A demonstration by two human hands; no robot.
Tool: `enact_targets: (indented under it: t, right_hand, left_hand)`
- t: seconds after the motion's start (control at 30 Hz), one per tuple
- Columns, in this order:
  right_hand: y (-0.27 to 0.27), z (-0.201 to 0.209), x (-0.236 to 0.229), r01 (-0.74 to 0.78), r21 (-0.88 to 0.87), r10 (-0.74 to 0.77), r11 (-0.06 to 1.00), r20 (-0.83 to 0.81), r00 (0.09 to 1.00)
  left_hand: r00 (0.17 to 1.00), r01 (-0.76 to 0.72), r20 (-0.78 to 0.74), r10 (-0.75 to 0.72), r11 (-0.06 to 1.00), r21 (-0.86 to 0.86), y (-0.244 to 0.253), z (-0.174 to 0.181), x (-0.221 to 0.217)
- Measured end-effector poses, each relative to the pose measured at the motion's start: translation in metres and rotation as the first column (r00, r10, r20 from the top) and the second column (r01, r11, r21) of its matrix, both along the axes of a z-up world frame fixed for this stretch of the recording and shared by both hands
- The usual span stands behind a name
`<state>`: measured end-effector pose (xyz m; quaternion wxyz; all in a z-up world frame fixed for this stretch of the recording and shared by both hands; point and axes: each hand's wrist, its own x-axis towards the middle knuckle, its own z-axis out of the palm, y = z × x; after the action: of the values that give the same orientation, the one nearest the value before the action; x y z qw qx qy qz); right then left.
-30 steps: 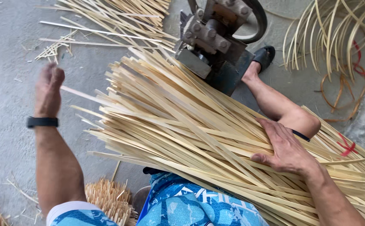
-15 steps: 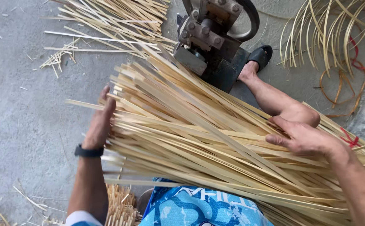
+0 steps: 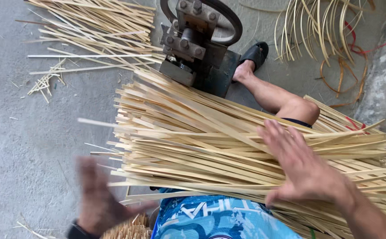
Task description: The person sits on the floor and uses a bench grinder to smooth and sharpen thin bamboo strips. They feed each strip through the rotating wheel one at a time, then place the finished pieces into a growing pile.
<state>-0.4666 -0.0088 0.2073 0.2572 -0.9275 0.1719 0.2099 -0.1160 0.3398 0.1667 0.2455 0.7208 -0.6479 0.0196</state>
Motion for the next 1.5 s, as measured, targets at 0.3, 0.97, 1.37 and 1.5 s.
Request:
enact_targets:
  t: [0.3,0.97,1.37,1.5]
  right_hand:
    - [0.011,-0.013,-0.031,0.065,-0.148,-0.109,0.987,-0.312,0.944]
    - [-0.058,-0.039,-0.043,0.424,0.489,-0.354,0.762,-0.235,0.905]
    - [-0.069,-0.049,-0.074,0.165,-0.081,-0.141,0.983,0.244,0.960]
    - [-0.064,-0.052,-0.070,0.321,0.094,-0.304,0.943,-0.157,0.940]
  left_hand:
    - [0.873,0.260,0.221,-0.435,0.799,0.543,-0.121,-0.044,-0.036]
    - [0.937,0.244,-0.061,-0.344,0.519,0.819,-0.169,0.043,-0.023]
    - [0.945,0.327,-0.133,-0.298,0.871,0.367,-0.164,0.025,-0.016]
    - [0.883,0.442,-0.242,-0.401,0.886,0.144,-0.146,0.045,-0.049]
